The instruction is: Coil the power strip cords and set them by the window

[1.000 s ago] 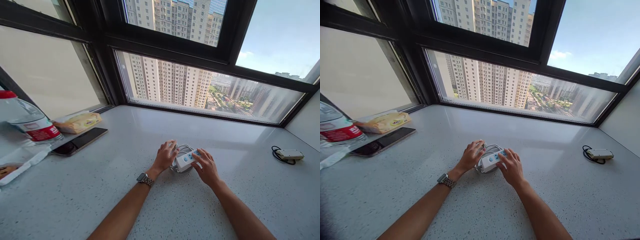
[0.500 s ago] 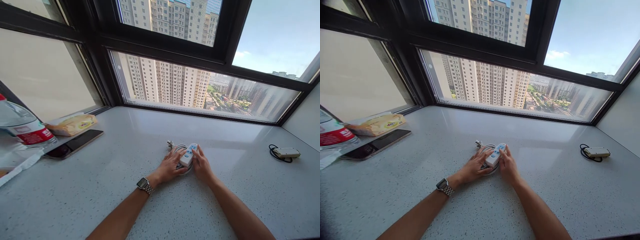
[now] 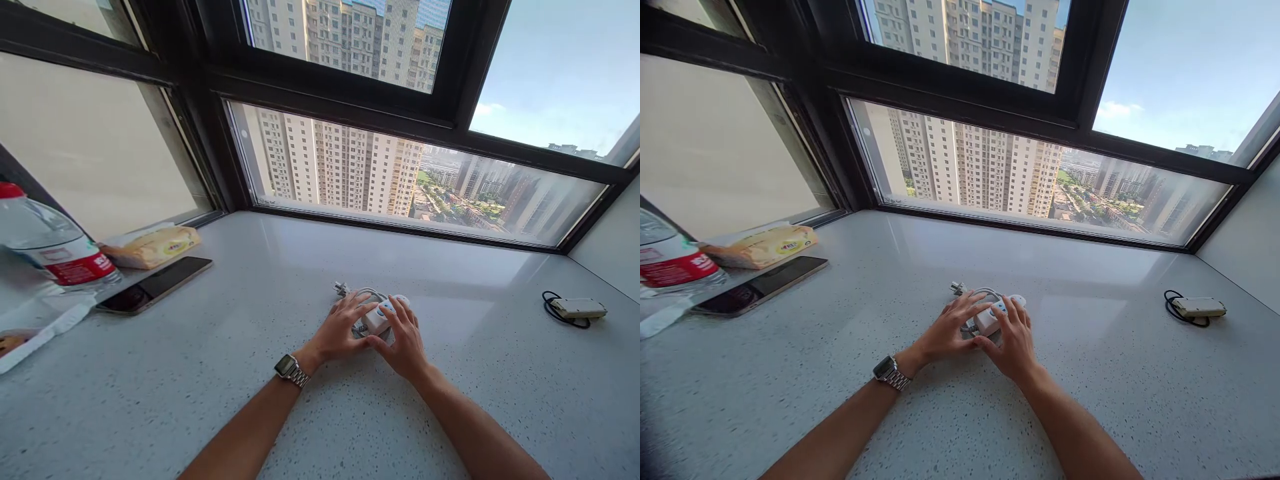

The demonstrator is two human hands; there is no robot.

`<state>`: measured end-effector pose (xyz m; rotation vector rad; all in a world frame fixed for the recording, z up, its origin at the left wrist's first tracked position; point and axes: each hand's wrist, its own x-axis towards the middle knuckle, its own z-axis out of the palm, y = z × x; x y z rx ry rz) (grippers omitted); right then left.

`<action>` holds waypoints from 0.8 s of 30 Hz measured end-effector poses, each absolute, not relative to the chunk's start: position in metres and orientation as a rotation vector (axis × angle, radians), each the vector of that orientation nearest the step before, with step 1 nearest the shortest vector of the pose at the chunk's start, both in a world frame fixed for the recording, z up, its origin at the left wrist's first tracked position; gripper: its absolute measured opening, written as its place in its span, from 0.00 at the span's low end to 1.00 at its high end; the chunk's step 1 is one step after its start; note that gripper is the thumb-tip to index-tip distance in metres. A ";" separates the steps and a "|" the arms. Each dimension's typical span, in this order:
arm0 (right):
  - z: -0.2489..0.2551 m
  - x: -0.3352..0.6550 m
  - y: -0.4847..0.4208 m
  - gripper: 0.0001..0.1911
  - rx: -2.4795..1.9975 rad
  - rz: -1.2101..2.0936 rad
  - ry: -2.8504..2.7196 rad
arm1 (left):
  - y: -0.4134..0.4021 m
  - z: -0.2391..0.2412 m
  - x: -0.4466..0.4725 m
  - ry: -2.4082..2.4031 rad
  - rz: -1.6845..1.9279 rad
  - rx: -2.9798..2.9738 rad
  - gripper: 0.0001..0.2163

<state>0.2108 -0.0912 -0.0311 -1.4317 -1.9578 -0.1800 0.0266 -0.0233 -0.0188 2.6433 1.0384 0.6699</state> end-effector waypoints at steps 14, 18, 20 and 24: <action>-0.043 0.234 -0.076 0.30 -1.536 0.072 -1.470 | -0.025 -0.010 0.026 1.002 0.778 2.509 0.24; -0.046 0.239 -0.072 0.32 -1.523 0.313 -1.283 | -0.026 -0.011 0.029 1.032 0.813 2.430 0.21; -0.042 0.240 -0.073 0.32 -1.469 0.440 -1.257 | -0.026 -0.012 0.029 1.051 0.833 2.379 0.21; -0.034 0.236 -0.078 0.31 -1.236 0.487 -1.309 | -0.028 -0.012 0.030 1.043 0.884 2.311 0.26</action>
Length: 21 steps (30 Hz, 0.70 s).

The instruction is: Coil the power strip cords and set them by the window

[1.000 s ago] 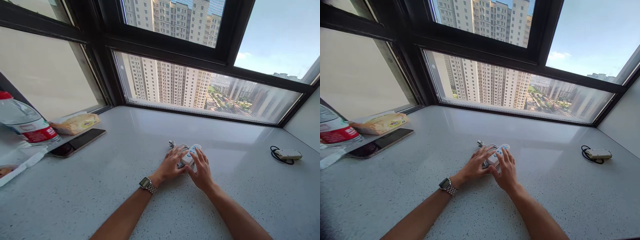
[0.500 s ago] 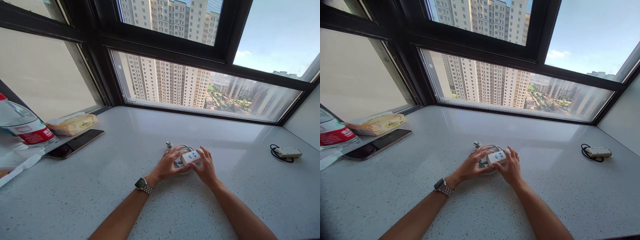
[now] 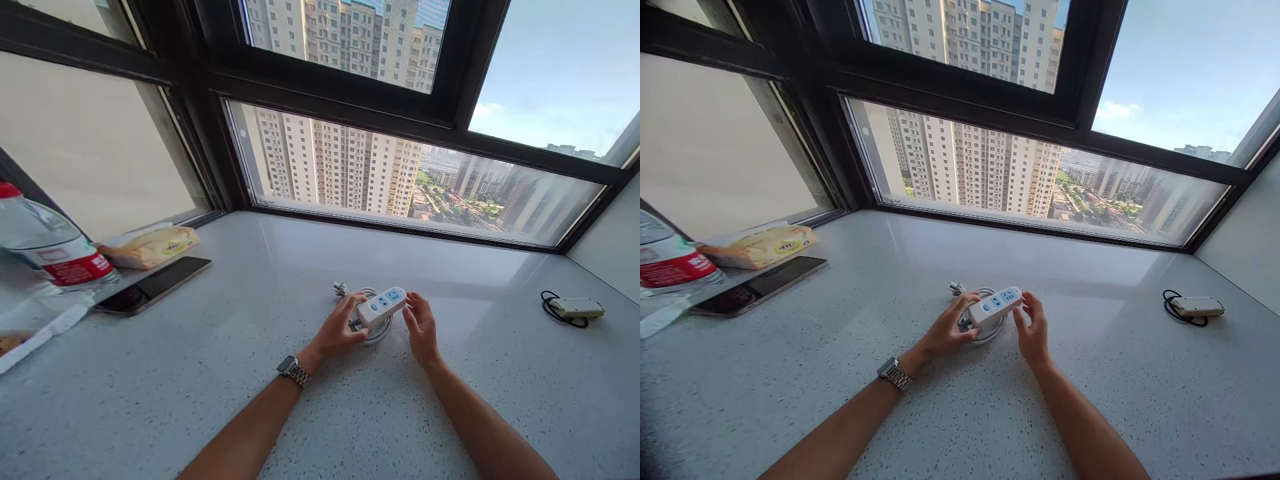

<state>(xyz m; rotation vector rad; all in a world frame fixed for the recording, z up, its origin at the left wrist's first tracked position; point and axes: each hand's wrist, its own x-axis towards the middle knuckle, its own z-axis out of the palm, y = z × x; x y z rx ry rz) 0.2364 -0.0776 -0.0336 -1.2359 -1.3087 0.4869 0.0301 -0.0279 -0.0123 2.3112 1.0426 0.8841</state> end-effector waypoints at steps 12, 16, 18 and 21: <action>-0.045 0.238 -0.066 0.31 -1.383 0.334 -1.785 | -0.028 -0.012 0.029 1.148 0.817 2.471 0.27; -0.035 0.231 -0.077 0.28 -1.415 0.069 -1.734 | -0.027 -0.007 0.025 1.122 0.917 2.425 0.25; -0.029 0.227 -0.083 0.26 -1.374 -0.038 -1.797 | -0.027 -0.004 0.023 1.103 0.923 2.413 0.25; -0.022 0.221 -0.090 0.26 -1.290 -0.123 -1.944 | -0.028 -0.002 0.022 1.062 0.936 2.409 0.24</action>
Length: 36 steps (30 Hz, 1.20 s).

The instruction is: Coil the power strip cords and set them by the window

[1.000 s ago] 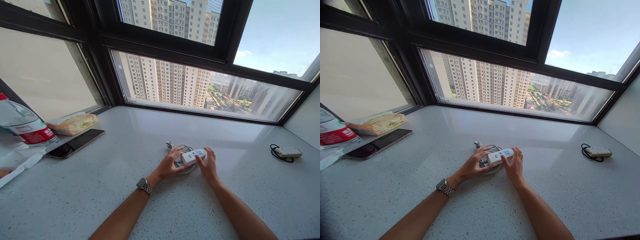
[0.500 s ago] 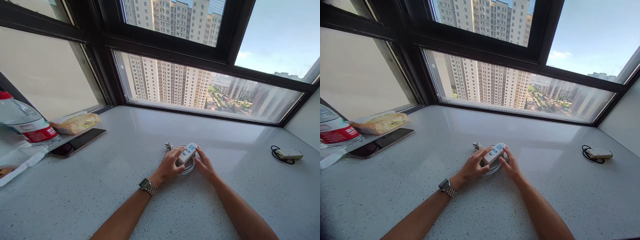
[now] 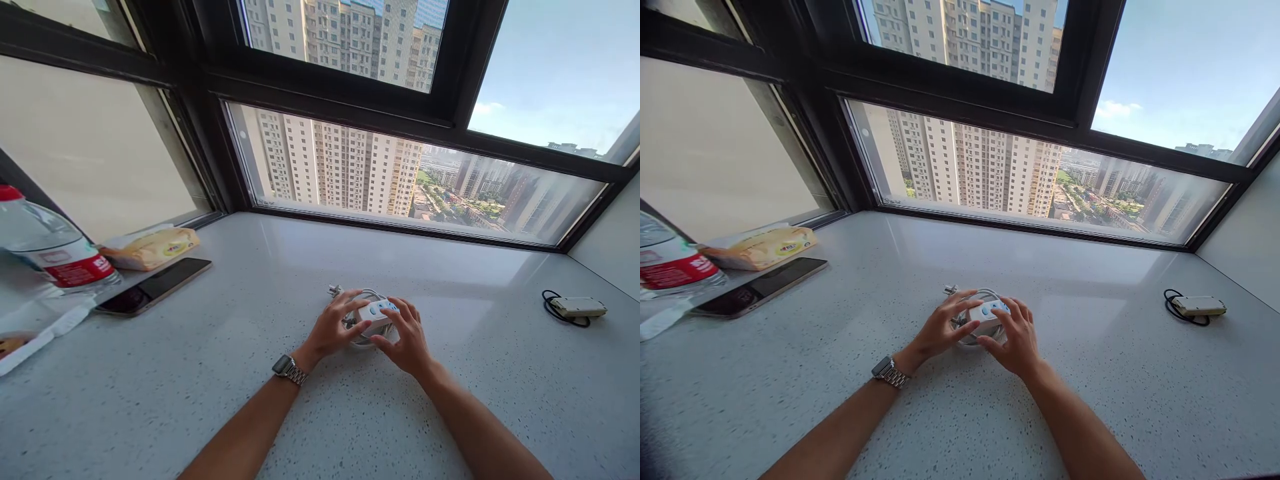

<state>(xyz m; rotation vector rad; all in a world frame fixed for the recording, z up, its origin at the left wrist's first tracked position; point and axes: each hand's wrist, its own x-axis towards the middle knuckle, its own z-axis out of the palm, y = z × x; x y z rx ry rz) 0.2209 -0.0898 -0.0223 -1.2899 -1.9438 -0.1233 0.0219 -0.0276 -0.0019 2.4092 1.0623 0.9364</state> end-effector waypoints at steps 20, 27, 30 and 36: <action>-0.008 0.206 -0.097 0.02 -1.195 -0.171 -2.396 | 0.010 -0.026 0.000 1.635 1.031 2.296 0.25; -0.005 0.218 -0.094 0.11 -1.067 -0.121 -2.442 | 0.017 -0.028 -0.008 1.634 0.819 2.284 0.23; -0.003 0.226 -0.091 0.10 -1.120 -0.090 -2.416 | 0.009 -0.020 -0.006 1.567 0.797 2.299 0.25; -0.004 0.263 -0.084 0.12 -1.360 -0.094 -2.201 | -0.013 -0.004 0.005 1.289 0.694 2.296 0.27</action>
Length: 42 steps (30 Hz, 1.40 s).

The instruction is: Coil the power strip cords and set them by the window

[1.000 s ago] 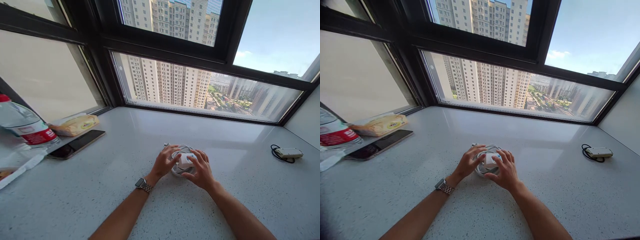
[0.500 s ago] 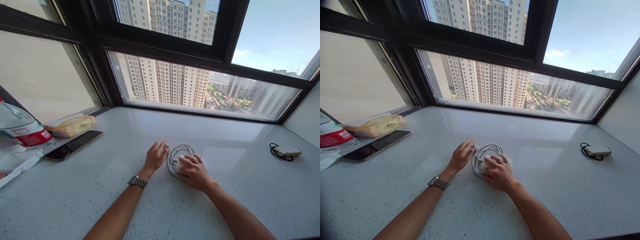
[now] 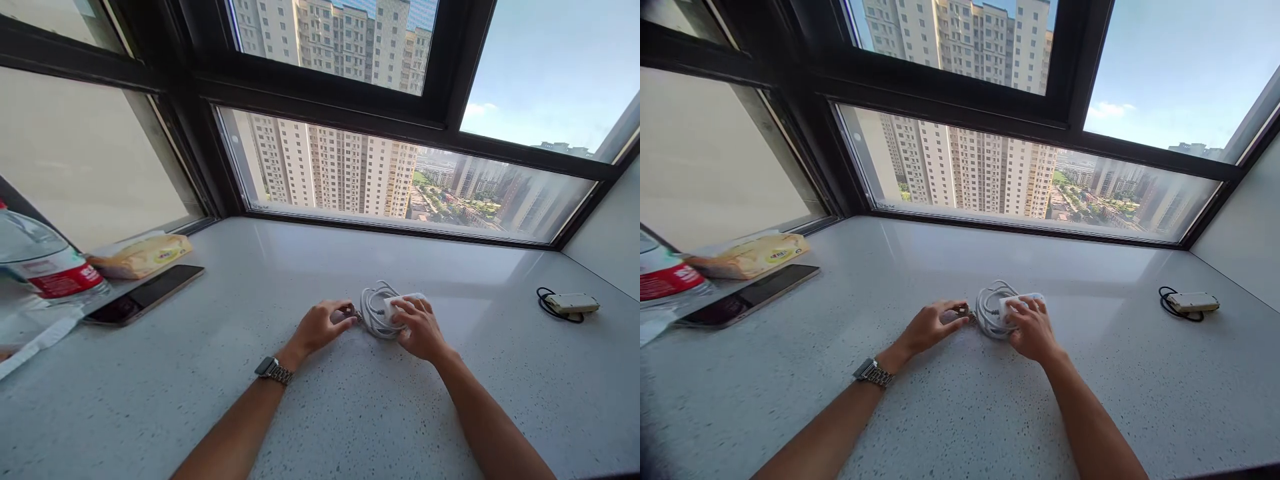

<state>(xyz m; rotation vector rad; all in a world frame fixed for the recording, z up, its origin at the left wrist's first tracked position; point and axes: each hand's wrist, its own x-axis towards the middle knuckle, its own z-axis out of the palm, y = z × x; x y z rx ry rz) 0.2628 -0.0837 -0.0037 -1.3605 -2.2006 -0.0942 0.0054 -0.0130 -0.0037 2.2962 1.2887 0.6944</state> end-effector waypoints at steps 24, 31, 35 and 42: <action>-0.012 0.228 -0.095 0.21 -1.337 -0.190 -2.366 | -0.030 -0.009 0.036 0.948 0.459 2.467 0.10; -0.014 0.249 -0.086 0.14 -1.507 -0.073 -2.298 | -0.033 -0.006 0.036 1.001 0.465 2.408 0.11; -0.018 0.291 -0.079 0.14 -1.464 -0.066 -2.309 | -0.034 -0.006 0.038 1.043 0.468 2.404 0.13; -0.001 0.430 -0.052 0.20 -1.876 -0.186 -2.251 | -0.035 -0.012 0.041 1.118 0.510 2.390 0.14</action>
